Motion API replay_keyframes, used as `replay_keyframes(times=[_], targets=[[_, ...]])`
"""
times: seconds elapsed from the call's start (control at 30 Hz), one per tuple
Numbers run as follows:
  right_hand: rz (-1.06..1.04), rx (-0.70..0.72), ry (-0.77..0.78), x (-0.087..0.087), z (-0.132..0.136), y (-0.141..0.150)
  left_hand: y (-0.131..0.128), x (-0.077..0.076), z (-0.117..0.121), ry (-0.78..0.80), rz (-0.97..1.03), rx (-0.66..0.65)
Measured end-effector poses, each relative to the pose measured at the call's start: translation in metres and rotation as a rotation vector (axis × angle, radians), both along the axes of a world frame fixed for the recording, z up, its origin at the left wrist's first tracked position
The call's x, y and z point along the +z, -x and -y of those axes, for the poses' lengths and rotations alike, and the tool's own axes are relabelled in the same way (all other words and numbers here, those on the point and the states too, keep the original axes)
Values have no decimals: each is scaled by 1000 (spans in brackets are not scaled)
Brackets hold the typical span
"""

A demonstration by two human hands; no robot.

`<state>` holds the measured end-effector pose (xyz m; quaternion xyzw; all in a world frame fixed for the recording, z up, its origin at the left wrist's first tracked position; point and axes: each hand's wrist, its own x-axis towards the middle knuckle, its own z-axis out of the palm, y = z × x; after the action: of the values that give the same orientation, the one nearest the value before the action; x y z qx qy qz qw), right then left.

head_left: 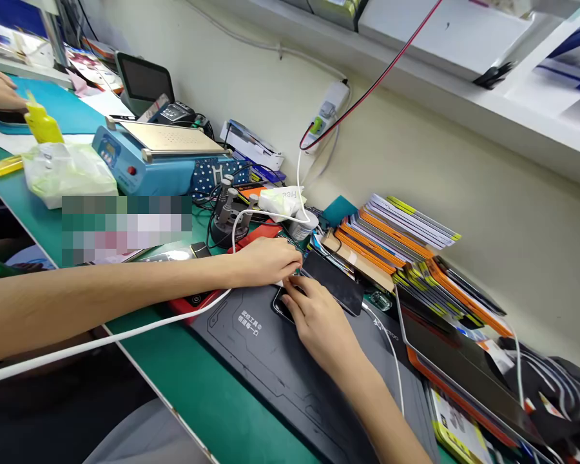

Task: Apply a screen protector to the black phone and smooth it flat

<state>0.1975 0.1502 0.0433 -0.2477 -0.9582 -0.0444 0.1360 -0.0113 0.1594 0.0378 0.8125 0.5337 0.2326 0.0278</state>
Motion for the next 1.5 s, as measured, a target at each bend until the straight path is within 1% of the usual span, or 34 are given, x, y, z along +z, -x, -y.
replay_keyframes(times=[0.17, 0.23, 0.3, 0.43, 0.53, 0.6, 0.67, 0.8, 0.97, 1.07, 1.17, 1.3, 1.4, 1.5], targets=[[10, 55, -16, 5, 33, -13, 1, 1, 0, 9, -4, 2], [11, 77, -31, 9, 46, -23, 1, 1, 1, 13, -10, 0], [13, 93, -42, 11, 53, -37, 1, 1, 2, 15, -11, -3], [-2, 125, -37, 12, 52, -73, 1, -2, 0, 15, -5, -23], [-121, 133, -58, 7, 45, -100, 1, -4, 0, 6, 1, -37], [-189, 110, -68, 2, 40, -112, 2, -3, 0, -6, 4, -46], [-201, 63, -82, -1, 35, -120, 2, -3, 1, -17, 0, -59], [-202, -30, -131, -6, 30, -126, 3, -1, 4, -11, -30, -101], [-226, -25, -171, -7, 36, -123, 3, 2, 6, -2, -83, -134], [-215, -80, -161, -7, 39, -121, 2, 3, 6, 12, -115, -132], [-156, -181, -142, -9, 37, -122, 0, 4, 7, 32, -140, -105], [-82, -295, -42, -14, 30, -125, -1, 4, 8, 43, -158, -72], [-70, -299, -12, -14, 27, -127, -1, 4, 8, 47, -165, -72], [-89, -226, -57, -10, 28, -127, -1, 4, 9, 50, -171, -75]])
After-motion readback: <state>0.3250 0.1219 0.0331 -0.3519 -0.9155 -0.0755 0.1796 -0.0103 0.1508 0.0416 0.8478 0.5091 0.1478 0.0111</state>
